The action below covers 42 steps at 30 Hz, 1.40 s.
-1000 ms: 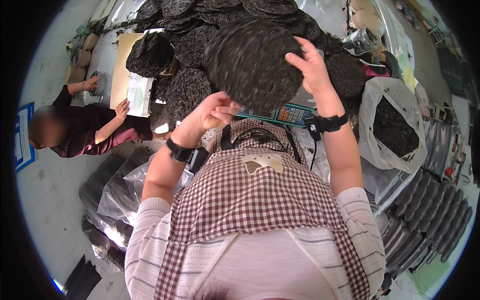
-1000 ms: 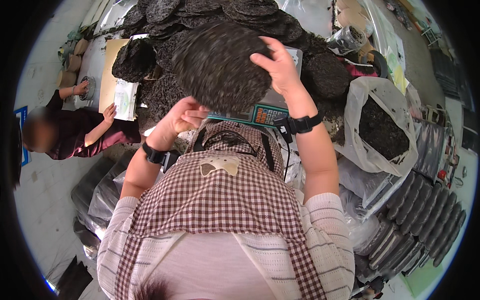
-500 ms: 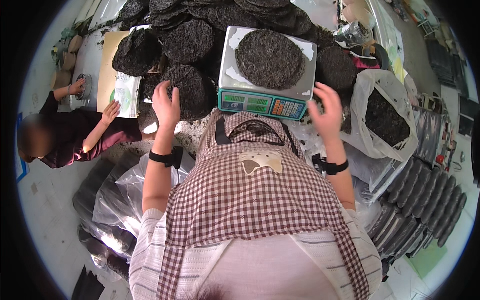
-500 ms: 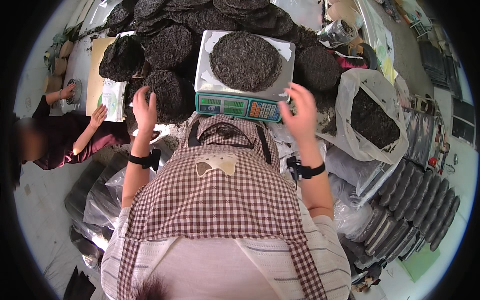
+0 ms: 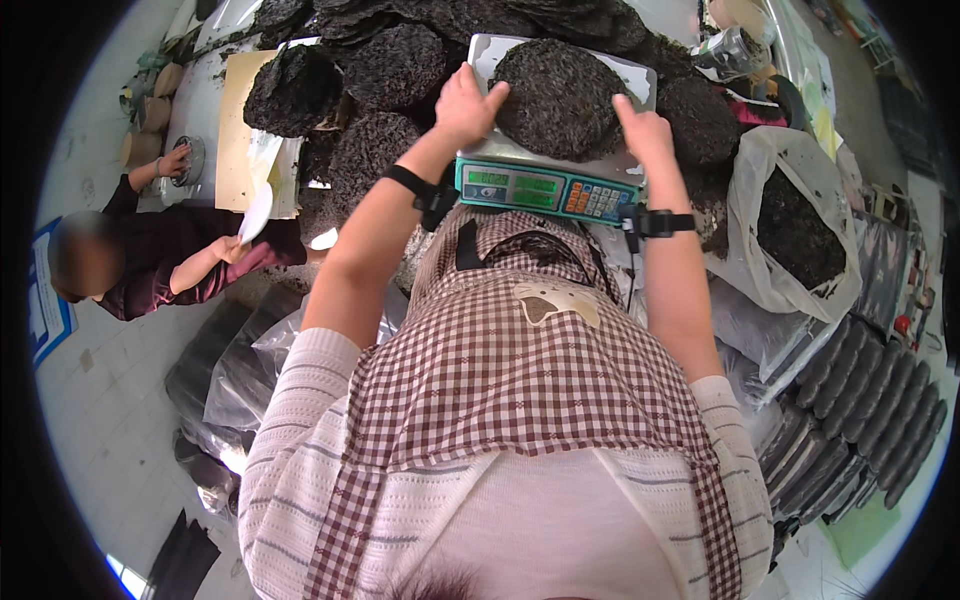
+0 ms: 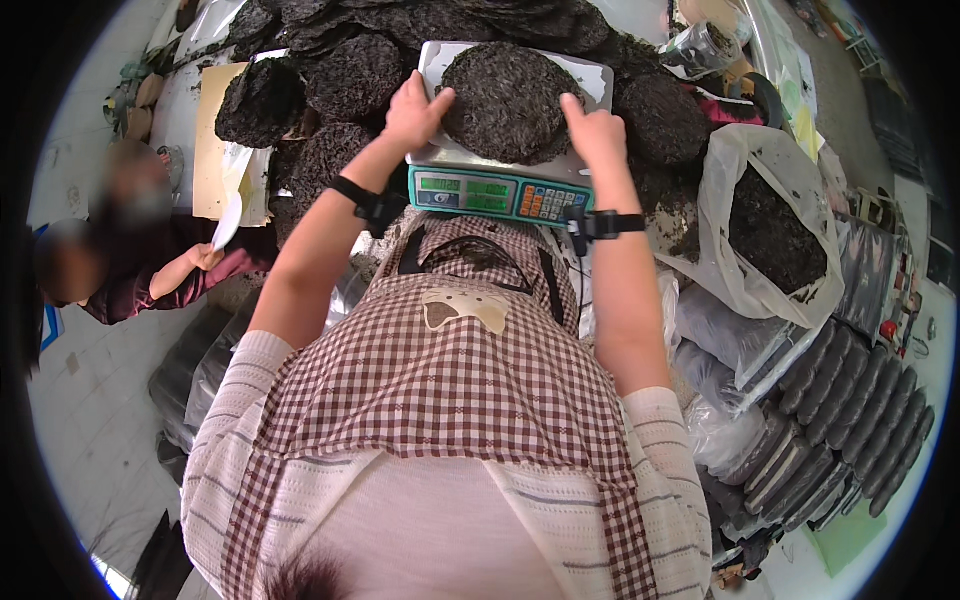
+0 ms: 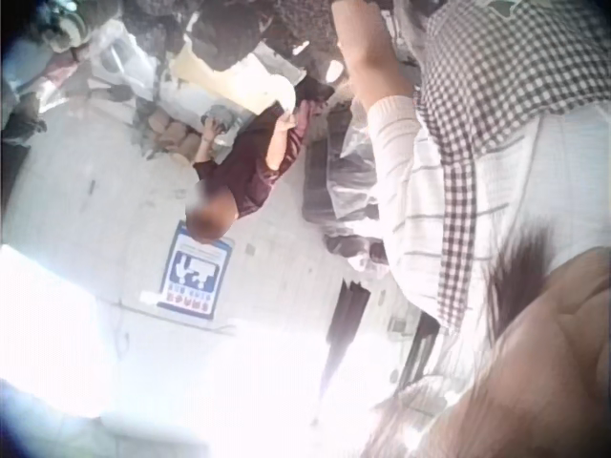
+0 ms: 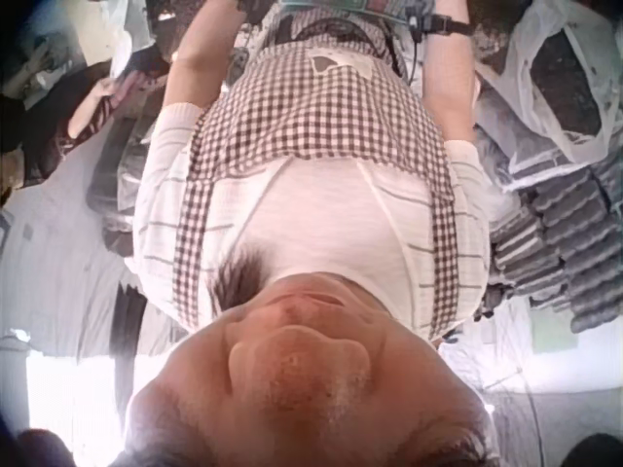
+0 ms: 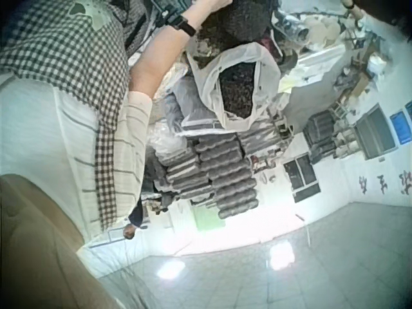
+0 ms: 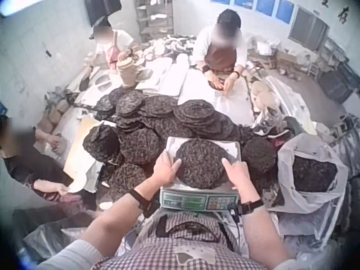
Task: The person repeatedly picks up dark, round compressed tea cakes and places them on a digital scale. After weighing, the cakes are moved to a pile on the table. The process is repeated continuously for multiple cakes.
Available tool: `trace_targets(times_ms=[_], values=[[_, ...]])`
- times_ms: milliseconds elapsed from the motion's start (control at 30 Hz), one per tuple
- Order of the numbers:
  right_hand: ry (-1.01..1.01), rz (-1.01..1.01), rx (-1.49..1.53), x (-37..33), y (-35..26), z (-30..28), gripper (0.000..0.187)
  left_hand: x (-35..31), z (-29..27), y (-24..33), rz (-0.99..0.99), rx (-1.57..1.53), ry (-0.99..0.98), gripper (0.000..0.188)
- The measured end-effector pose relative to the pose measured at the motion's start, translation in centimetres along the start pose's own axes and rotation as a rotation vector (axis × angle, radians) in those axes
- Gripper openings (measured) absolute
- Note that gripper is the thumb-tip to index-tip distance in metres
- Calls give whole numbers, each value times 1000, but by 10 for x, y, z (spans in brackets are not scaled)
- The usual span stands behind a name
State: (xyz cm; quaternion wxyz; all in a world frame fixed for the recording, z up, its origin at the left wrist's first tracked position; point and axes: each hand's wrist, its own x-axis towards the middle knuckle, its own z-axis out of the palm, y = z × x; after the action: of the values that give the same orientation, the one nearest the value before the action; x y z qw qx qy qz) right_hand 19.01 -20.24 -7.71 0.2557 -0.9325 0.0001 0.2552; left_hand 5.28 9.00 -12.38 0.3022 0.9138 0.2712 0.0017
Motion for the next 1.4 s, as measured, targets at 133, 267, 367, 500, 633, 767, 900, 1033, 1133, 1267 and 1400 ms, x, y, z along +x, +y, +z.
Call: trace_targets(times_ms=[133,267,367,500,633,767,900,1033,1133,1267,1400], values=[[307,-393,181,-39,-42,67,69,-32,15,2,101,-208,218,105],[-97,-396,1220,-53,-34,83,55,-68,-34,-5,13,-703,159,79],[-100,-467,1184,-62,-54,76,55,-72,-89,-1,-320,-1117,-133,43],[-213,-541,1111,-64,-91,33,50,5,-166,-14,-75,-1307,264,27],[-138,-518,973,-52,-75,7,51,140,-257,-85,-123,-1400,507,40],[-42,-460,849,-57,-24,-8,48,174,-283,-98,-602,-1305,358,71],[138,-425,800,-95,40,-54,43,69,-238,-110,-143,-894,25,49],[422,-220,788,-99,145,-98,30,-92,-151,-124,115,17,59,70],[634,41,768,-50,242,-99,27,-150,-100,-121,51,320,-63,122],[466,-223,465,36,236,-77,42,-136,-95,-108,-29,437,-210,138],[499,-437,-361,94,188,-54,80,-133,-104,-77,-76,595,-351,150]])
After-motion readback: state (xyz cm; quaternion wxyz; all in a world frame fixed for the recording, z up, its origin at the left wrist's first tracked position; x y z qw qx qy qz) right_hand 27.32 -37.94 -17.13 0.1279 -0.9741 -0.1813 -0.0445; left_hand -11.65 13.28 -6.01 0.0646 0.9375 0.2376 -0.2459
